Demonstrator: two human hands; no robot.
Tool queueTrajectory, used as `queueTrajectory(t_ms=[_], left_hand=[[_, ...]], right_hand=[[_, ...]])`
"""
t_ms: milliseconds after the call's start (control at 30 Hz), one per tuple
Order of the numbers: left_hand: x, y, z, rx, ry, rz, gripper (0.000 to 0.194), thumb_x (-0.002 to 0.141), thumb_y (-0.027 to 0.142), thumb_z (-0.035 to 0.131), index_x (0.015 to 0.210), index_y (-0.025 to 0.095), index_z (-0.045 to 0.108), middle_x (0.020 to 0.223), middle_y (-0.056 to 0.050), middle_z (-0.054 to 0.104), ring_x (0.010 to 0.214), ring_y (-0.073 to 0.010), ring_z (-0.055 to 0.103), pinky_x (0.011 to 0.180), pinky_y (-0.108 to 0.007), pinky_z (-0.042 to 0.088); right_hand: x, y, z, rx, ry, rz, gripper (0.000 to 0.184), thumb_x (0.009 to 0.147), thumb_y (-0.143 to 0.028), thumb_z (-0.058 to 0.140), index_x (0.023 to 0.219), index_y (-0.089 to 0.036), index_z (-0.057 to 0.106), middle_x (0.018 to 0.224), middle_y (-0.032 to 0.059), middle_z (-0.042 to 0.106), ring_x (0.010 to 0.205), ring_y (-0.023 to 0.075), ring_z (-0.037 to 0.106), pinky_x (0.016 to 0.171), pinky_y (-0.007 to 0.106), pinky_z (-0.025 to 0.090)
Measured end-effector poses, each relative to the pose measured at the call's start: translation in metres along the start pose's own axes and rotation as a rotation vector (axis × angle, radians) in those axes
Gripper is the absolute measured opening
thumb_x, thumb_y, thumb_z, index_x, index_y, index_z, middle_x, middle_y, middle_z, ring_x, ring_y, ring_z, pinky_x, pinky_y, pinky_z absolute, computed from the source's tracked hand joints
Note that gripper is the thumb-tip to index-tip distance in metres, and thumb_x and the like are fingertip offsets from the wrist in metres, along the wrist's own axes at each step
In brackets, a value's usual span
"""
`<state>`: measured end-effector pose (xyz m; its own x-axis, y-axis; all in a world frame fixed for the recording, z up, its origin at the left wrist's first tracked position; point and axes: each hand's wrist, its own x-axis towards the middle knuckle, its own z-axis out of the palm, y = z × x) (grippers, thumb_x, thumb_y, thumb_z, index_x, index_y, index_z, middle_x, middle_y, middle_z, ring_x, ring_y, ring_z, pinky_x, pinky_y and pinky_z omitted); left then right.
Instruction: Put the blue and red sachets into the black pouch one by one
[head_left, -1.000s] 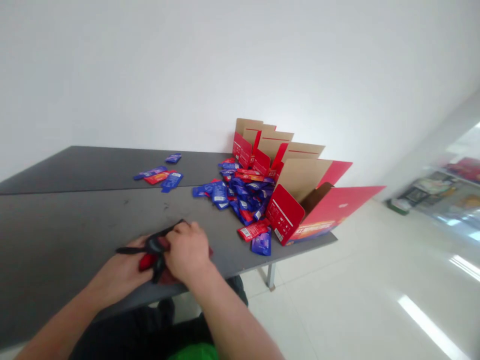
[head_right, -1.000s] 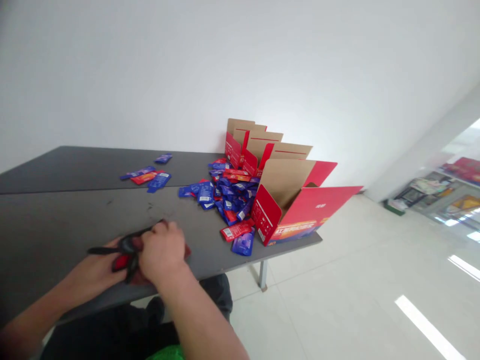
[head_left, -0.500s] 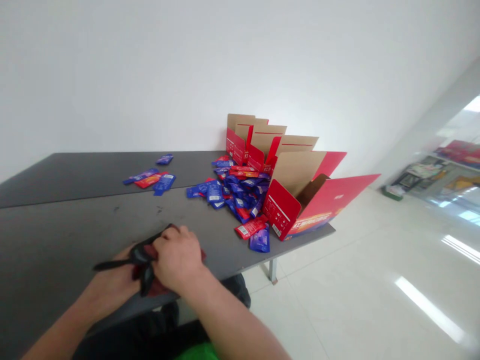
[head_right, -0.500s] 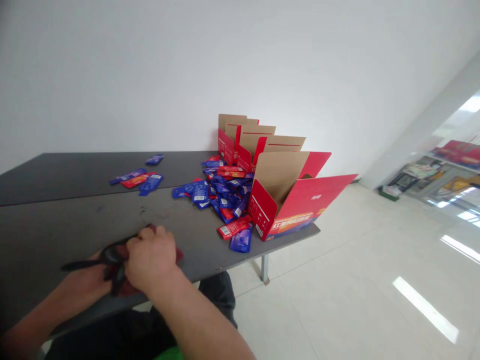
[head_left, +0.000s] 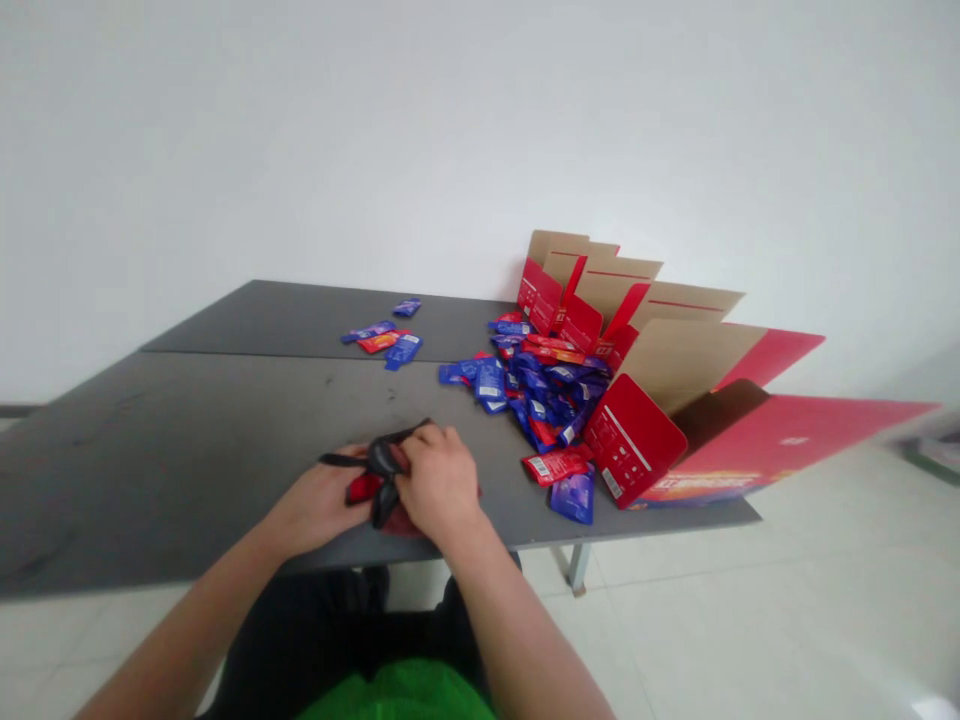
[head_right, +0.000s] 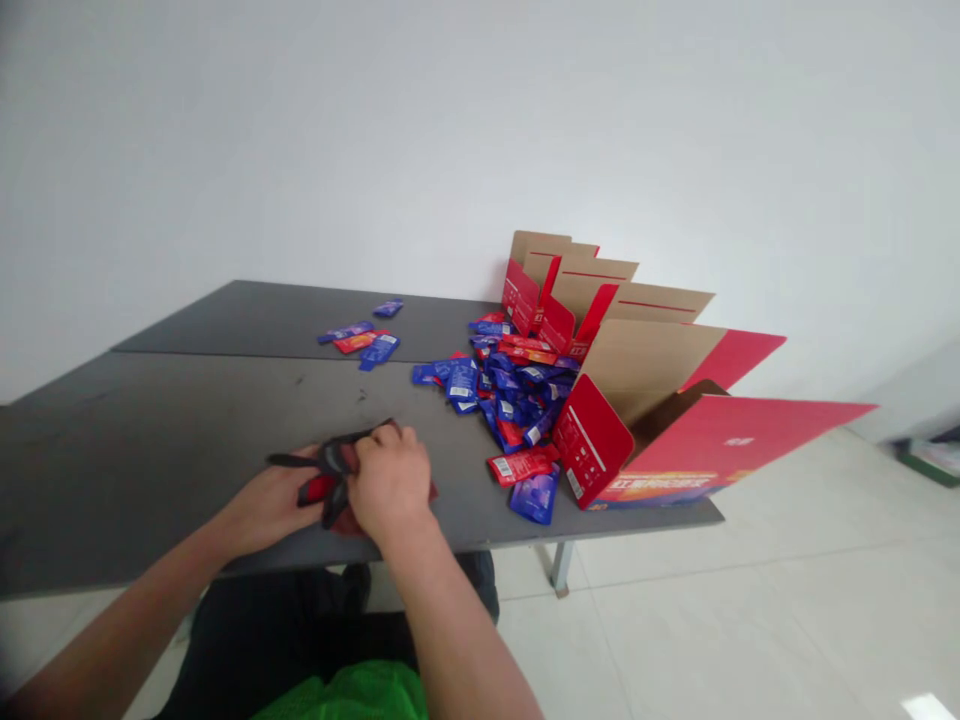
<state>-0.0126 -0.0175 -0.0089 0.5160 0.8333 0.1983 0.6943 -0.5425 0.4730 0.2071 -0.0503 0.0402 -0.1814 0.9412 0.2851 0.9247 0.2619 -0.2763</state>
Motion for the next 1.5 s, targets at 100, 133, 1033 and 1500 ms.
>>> queueTrajectory(t_ms=[100, 133, 1033, 1500], left_hand=[[-0.002, -0.003, 0.003, -0.080, 0.079, -0.001, 0.049, 0.086, 0.043, 0.065, 0.131, 0.024, 0.068, 0.143, -0.010, 0.066, 0.130, -0.0316, 0.062, 0.116, -0.047, 0.048], [-0.002, -0.003, 0.003, -0.075, 0.078, 0.004, 0.048, 0.086, 0.045, 0.066, 0.129, 0.024, 0.069, 0.144, -0.010, 0.065, 0.133, -0.0318, 0.060, 0.117, -0.047, 0.047], [0.071, -0.025, -0.050, -0.095, -0.423, 0.139, 0.041, 0.101, 0.048, 0.049, 0.103, 0.024, 0.083, 0.119, -0.005, 0.078, 0.113, -0.0228, 0.070, 0.103, -0.030, 0.050], [0.108, -0.005, -0.078, 0.216, -0.673, 0.053, 0.040, 0.071, 0.051, 0.081, 0.100, 0.023, 0.083, 0.102, -0.009, 0.078, 0.095, -0.0294, 0.071, 0.083, -0.032, 0.051]], right_hand=[[-0.001, -0.019, 0.014, 0.027, -0.074, -0.092, 0.015, 0.097, -0.035, 0.060, 0.100, -0.027, 0.072, 0.110, 0.0029, 0.069, 0.103, 0.0243, 0.055, 0.087, 0.035, 0.047], [0.000, -0.015, 0.015, 0.017, -0.084, -0.059, 0.014, 0.097, -0.034, 0.060, 0.098, -0.026, 0.072, 0.108, 0.0032, 0.069, 0.101, 0.0243, 0.056, 0.086, 0.034, 0.047], [-0.059, 0.063, -0.001, 0.194, 0.132, 0.293, 0.021, 0.089, -0.020, 0.063, 0.109, -0.027, 0.069, 0.120, 0.0033, 0.068, 0.108, 0.0243, 0.057, 0.092, 0.034, 0.043], [-0.030, 0.076, 0.009, 0.191, 0.138, 0.248, 0.019, 0.088, -0.023, 0.064, 0.107, -0.025, 0.067, 0.114, 0.0027, 0.068, 0.104, 0.0233, 0.057, 0.085, 0.032, 0.042]])
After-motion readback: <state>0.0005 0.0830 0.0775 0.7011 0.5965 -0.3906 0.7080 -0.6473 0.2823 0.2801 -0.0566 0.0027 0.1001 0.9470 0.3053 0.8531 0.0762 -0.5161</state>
